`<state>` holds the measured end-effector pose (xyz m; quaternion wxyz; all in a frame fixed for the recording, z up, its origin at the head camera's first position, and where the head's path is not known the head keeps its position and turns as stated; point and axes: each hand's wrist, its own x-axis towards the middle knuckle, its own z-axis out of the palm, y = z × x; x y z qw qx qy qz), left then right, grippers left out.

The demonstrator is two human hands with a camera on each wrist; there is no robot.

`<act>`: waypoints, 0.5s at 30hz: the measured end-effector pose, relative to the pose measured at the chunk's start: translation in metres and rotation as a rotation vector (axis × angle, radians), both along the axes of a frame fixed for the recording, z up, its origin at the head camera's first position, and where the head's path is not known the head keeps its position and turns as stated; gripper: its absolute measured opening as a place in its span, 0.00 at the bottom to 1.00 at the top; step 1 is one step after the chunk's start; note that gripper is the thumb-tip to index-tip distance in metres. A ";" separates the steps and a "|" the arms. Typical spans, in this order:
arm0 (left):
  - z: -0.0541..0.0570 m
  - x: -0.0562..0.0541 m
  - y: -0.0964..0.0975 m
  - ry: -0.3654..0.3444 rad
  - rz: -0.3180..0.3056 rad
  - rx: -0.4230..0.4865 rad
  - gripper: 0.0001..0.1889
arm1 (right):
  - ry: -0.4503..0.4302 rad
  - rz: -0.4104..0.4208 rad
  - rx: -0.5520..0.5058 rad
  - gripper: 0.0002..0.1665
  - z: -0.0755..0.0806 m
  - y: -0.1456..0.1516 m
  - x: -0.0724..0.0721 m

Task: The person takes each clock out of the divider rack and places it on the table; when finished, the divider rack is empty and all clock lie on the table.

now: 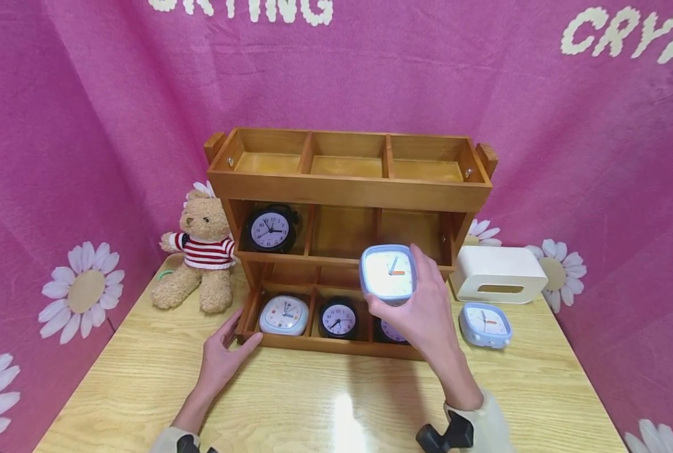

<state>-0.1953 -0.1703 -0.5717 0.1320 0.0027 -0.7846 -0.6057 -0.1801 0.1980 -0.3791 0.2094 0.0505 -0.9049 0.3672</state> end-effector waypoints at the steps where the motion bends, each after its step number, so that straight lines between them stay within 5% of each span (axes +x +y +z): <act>1: 0.000 0.000 0.000 -0.002 0.000 0.001 0.39 | -0.001 -0.003 -0.001 0.63 -0.002 0.003 0.002; 15: -0.002 0.001 0.000 0.006 0.002 -0.005 0.39 | 0.038 -0.081 -0.046 0.64 -0.037 0.060 0.033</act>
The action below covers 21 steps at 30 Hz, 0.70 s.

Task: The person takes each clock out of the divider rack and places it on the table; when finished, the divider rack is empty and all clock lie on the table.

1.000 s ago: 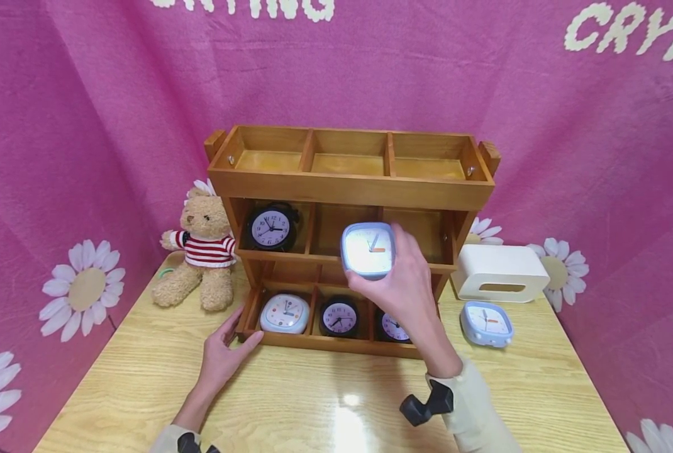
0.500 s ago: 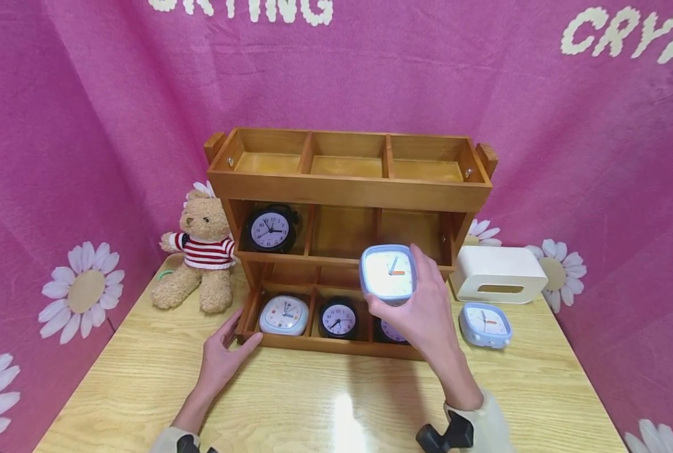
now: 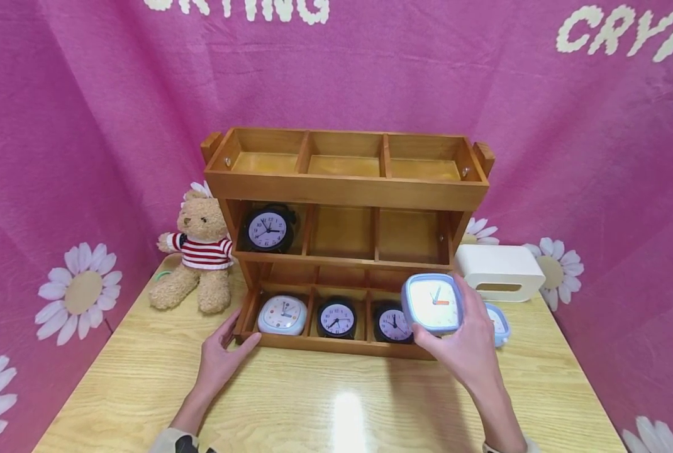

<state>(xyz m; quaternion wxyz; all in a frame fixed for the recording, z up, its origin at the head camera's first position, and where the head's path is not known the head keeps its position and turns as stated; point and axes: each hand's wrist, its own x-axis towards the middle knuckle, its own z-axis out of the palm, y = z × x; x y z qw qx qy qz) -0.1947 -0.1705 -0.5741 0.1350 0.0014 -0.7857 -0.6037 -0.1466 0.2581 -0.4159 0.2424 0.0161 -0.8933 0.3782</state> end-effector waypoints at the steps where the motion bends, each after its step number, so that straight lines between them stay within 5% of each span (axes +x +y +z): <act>1: 0.000 0.000 0.000 -0.001 0.003 -0.004 0.39 | -0.004 -0.010 -0.003 0.64 -0.002 0.005 0.002; 10: -0.001 -0.002 0.002 0.001 0.014 -0.026 0.39 | -0.062 -0.148 -0.019 0.62 -0.023 0.059 0.010; 21: 0.000 0.001 0.001 0.003 0.004 -0.009 0.39 | -0.080 -0.312 -0.036 0.61 -0.066 0.138 -0.003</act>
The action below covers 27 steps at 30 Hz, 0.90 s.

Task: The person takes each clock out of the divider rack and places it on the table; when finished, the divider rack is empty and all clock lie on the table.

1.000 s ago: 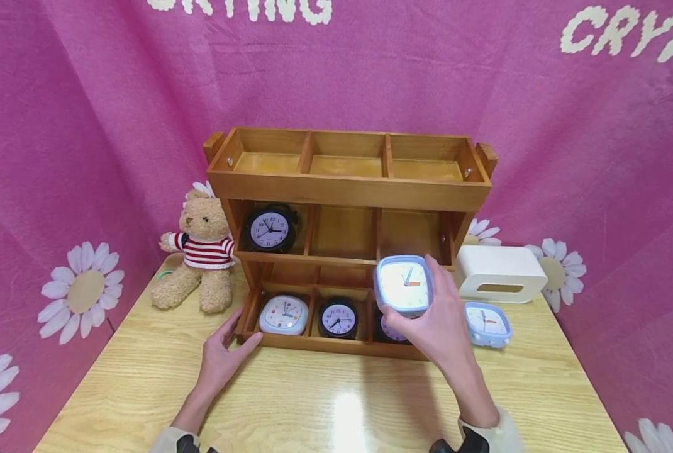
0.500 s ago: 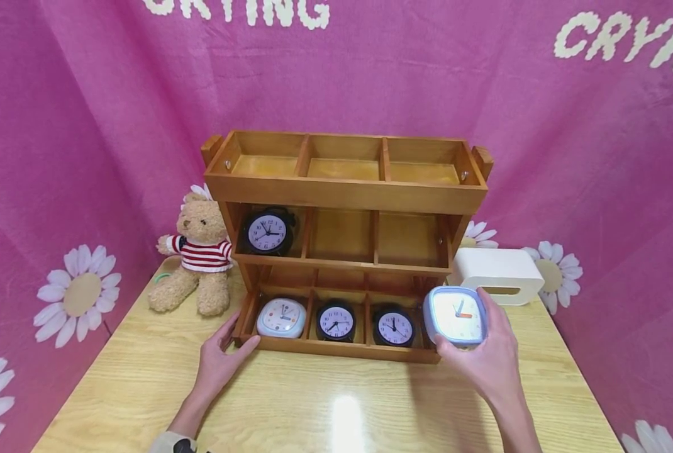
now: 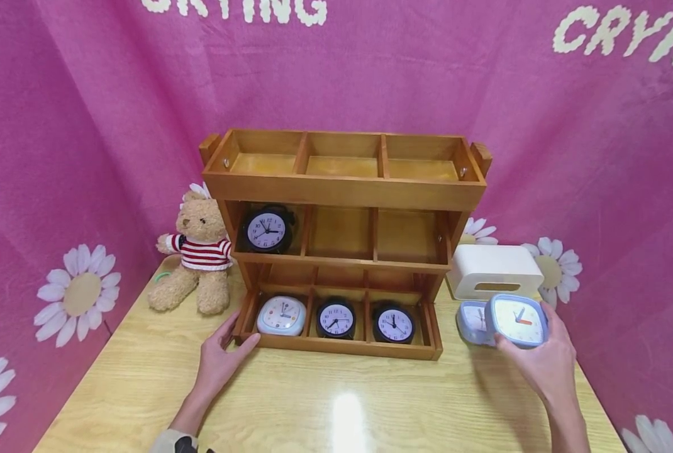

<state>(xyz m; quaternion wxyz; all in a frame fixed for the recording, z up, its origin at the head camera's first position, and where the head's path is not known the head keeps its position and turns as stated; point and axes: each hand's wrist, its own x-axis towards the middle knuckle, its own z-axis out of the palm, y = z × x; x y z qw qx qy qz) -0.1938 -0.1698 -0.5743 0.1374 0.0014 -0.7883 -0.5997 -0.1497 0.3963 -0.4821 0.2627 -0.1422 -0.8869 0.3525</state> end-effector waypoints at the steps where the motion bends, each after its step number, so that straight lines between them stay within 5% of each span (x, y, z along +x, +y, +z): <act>1: 0.000 0.000 0.000 0.002 -0.003 0.006 0.39 | -0.007 -0.003 -0.004 0.61 -0.004 0.007 -0.002; 13: -0.001 -0.001 -0.001 -0.003 0.000 0.003 0.39 | -0.131 -0.045 -0.055 0.59 -0.041 0.068 -0.018; 27: 0.001 -0.002 0.001 0.001 0.007 -0.002 0.40 | -0.317 -0.054 -0.102 0.61 -0.073 0.092 -0.038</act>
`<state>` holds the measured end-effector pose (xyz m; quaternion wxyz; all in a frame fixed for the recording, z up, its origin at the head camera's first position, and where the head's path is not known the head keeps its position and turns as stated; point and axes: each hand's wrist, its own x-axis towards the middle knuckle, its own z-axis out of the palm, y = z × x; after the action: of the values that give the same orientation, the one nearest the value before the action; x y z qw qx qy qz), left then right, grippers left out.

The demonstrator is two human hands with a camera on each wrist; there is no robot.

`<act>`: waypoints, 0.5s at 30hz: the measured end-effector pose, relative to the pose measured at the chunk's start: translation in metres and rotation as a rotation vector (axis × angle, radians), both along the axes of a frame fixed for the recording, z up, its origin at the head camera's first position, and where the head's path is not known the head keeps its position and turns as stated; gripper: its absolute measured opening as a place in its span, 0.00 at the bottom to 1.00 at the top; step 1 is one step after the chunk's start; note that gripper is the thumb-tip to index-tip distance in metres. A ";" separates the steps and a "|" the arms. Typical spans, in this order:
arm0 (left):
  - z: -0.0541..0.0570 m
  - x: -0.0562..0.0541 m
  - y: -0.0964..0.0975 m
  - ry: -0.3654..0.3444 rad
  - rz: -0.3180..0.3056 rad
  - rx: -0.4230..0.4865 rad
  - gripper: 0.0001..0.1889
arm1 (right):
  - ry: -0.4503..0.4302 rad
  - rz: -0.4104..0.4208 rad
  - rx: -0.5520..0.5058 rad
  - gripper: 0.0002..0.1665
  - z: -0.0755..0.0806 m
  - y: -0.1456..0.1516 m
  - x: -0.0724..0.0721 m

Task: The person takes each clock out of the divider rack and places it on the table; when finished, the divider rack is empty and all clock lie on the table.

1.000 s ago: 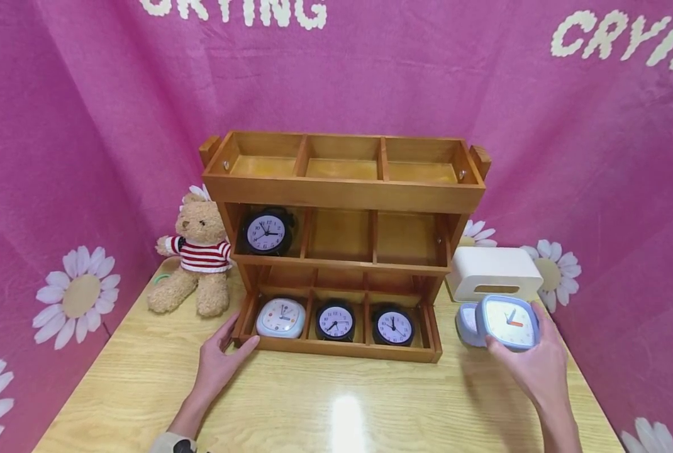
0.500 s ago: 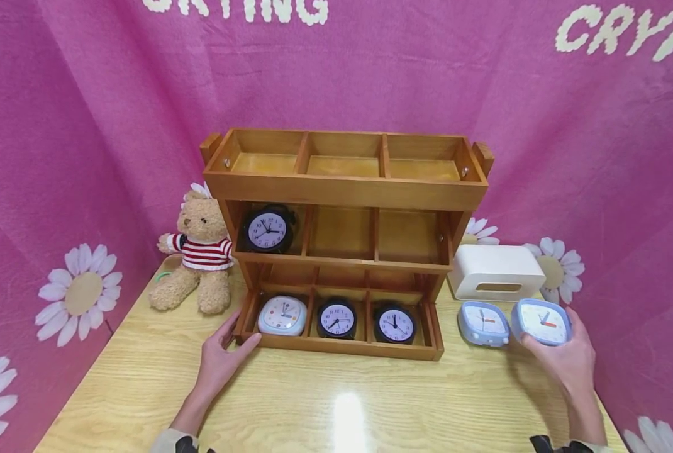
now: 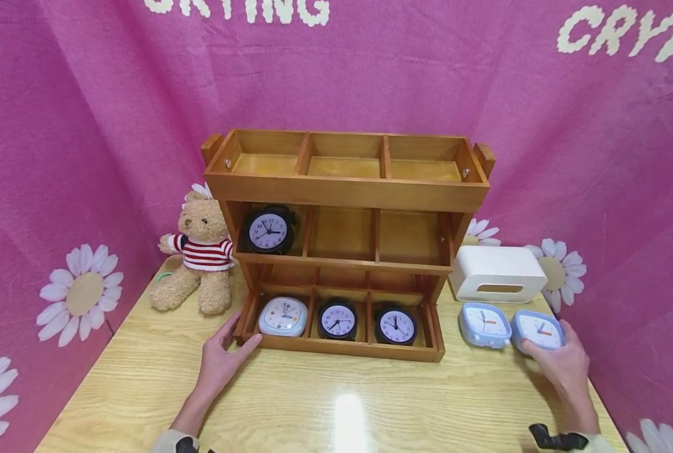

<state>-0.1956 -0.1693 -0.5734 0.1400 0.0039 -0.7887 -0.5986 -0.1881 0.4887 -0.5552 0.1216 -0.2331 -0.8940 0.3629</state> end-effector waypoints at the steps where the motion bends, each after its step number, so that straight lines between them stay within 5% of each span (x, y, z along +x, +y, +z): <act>1: 0.000 0.000 0.000 -0.002 0.001 0.000 0.40 | -0.002 -0.004 -0.006 0.61 -0.002 0.001 -0.001; 15: 0.000 0.000 0.000 -0.015 -0.008 0.007 0.39 | 0.035 0.004 -0.026 0.60 -0.003 0.000 -0.001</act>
<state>-0.1960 -0.1691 -0.5737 0.1319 0.0058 -0.7876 -0.6018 -0.1889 0.4887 -0.5577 0.1335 -0.2265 -0.8873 0.3789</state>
